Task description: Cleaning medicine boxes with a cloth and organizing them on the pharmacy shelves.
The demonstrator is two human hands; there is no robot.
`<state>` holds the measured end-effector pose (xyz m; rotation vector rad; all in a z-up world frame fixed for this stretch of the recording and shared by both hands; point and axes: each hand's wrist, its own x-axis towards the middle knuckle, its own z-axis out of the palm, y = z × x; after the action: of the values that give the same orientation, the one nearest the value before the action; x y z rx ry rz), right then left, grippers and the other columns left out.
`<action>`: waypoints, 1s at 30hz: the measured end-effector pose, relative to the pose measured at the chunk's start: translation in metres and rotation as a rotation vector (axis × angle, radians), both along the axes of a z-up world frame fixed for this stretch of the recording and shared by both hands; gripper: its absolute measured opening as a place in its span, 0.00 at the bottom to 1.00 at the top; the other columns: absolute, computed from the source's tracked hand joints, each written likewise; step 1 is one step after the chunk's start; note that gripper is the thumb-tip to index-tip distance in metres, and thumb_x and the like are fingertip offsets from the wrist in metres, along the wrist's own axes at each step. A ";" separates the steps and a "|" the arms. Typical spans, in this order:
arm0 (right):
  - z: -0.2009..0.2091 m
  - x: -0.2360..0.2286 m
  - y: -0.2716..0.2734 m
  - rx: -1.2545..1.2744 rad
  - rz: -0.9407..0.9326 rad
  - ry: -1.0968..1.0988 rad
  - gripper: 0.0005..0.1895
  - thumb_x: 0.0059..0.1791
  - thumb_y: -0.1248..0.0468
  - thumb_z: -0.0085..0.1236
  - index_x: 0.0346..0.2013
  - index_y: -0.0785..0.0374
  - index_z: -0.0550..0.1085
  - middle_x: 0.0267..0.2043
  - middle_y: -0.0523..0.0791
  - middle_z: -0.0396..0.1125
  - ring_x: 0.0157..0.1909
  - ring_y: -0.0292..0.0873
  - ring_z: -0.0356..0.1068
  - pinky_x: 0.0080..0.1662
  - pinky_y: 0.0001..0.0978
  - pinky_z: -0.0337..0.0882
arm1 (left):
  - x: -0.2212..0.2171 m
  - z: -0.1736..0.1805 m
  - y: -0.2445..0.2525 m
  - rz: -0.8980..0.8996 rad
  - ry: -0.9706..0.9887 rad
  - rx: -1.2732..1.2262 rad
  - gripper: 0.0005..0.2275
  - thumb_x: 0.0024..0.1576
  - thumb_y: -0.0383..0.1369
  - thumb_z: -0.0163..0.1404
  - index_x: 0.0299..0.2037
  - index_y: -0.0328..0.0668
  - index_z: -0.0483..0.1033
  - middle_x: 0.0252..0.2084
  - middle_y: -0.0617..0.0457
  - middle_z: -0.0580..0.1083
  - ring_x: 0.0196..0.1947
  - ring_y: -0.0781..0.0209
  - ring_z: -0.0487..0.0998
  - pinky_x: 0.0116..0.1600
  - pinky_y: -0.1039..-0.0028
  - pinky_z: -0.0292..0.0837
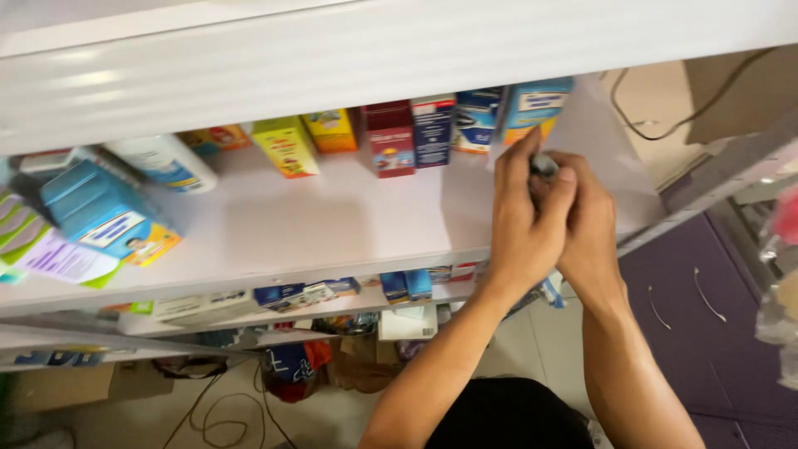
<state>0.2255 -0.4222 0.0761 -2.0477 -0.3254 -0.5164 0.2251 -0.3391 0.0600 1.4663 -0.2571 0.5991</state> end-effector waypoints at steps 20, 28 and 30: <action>-0.018 0.095 -0.036 0.163 0.221 0.209 0.29 0.55 0.68 0.43 0.73 0.62 0.59 0.63 0.53 0.69 0.57 0.46 0.71 0.55 0.33 0.72 | 0.068 -0.035 -0.045 0.266 0.040 0.059 0.37 0.62 0.34 0.50 0.74 0.17 0.41 0.77 0.22 0.45 0.79 0.29 0.46 0.79 0.55 0.44; -0.002 0.058 -0.043 0.018 0.035 0.070 0.18 0.55 0.66 0.56 0.59 0.68 0.69 0.54 0.57 0.68 0.50 0.53 0.72 0.48 0.43 0.72 | 0.036 -0.023 -0.050 0.466 0.038 0.184 0.32 0.61 0.33 0.54 0.70 0.20 0.54 0.60 0.30 0.59 0.63 0.35 0.62 0.67 0.56 0.61; 0.001 0.039 -0.048 -0.133 0.031 -0.304 0.18 0.55 0.68 0.60 0.57 0.73 0.70 0.51 0.60 0.67 0.51 0.60 0.67 0.50 0.47 0.68 | 0.012 -0.008 -0.045 0.326 0.080 0.074 0.26 0.63 0.33 0.48 0.70 0.25 0.59 0.57 0.36 0.61 0.56 0.44 0.66 0.58 0.61 0.69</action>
<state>0.2649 -0.4705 0.0767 -2.0872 -0.5850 -0.8076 0.2366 -0.3841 0.0523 1.6140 0.0250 0.7975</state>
